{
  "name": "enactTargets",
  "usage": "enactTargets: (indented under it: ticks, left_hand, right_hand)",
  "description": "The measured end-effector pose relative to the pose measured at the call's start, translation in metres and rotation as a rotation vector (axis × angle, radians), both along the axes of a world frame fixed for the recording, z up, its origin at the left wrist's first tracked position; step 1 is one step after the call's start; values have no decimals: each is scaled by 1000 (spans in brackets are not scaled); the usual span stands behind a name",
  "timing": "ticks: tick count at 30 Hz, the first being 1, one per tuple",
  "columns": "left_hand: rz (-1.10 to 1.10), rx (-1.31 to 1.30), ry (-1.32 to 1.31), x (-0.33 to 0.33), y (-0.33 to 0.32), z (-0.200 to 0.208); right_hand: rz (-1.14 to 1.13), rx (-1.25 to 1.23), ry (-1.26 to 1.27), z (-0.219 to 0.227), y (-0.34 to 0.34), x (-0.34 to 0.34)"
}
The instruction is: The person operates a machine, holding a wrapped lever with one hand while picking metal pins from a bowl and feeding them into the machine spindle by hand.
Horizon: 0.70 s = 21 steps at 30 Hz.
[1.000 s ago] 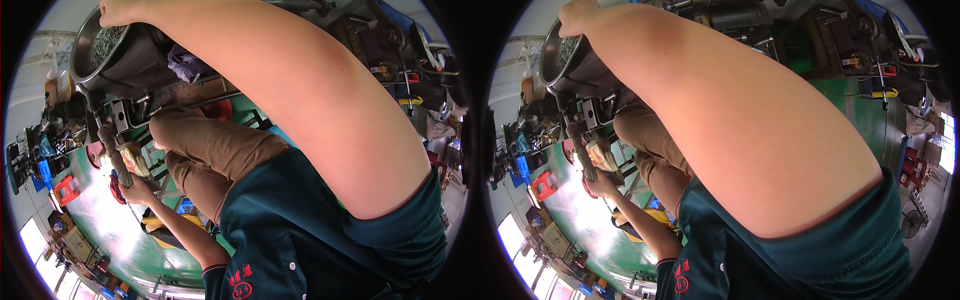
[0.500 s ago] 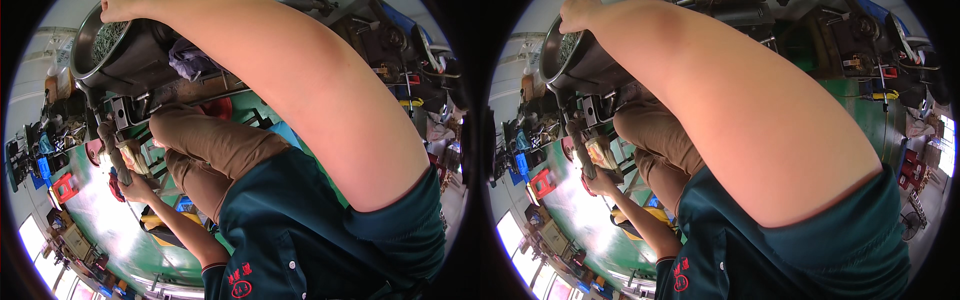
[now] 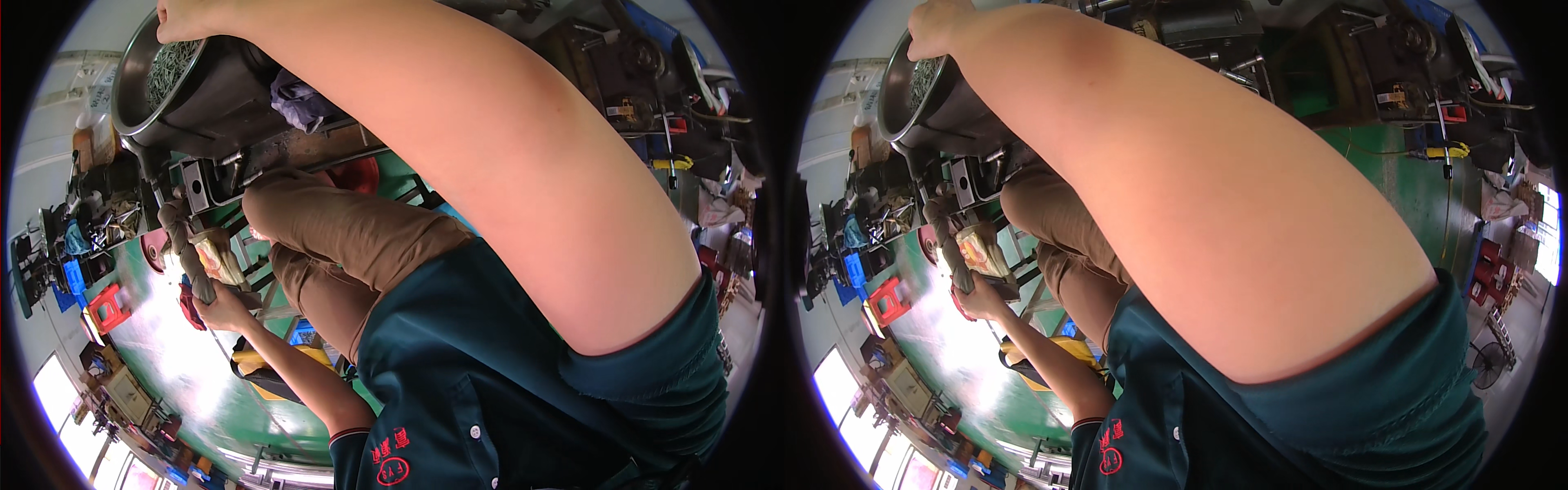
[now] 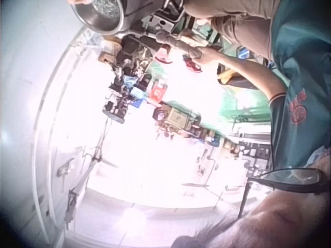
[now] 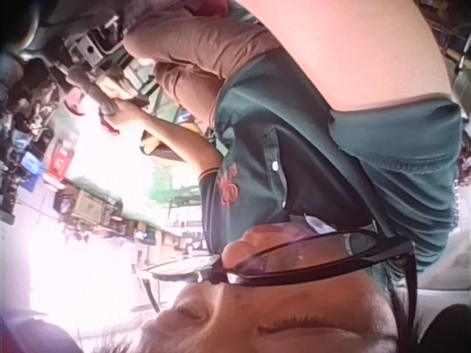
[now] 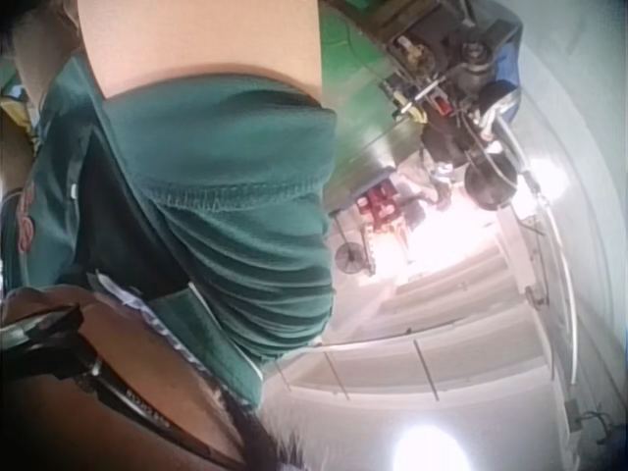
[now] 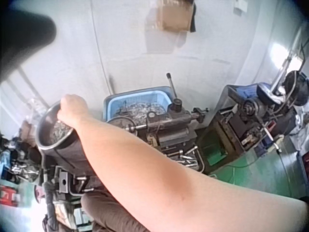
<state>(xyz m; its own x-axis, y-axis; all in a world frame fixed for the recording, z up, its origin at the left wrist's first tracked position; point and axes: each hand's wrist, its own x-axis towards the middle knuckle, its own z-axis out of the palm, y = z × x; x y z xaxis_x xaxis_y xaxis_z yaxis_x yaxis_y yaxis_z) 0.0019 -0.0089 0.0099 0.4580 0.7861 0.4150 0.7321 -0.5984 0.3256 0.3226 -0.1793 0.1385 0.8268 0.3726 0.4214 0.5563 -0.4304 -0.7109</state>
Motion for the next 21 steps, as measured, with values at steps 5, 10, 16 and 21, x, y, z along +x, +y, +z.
enactTargets:
  ticks: [5,10,16,21]
  left_hand:
    - [-55,23,-53,5,-3,1]
    - [-79,81,-83,3,-1,-1]
    - [-76,88,-78,1,1,-2]
    - [-73,85,-75,1,3,-4]
  right_hand:
    - [-43,-39,-88,5,-6,0]
    - [-62,-40,-81,1,-1,1]
    - [-53,-24,-89,2,-2,-2]
    - [-34,-27,-59,2,-2,0]
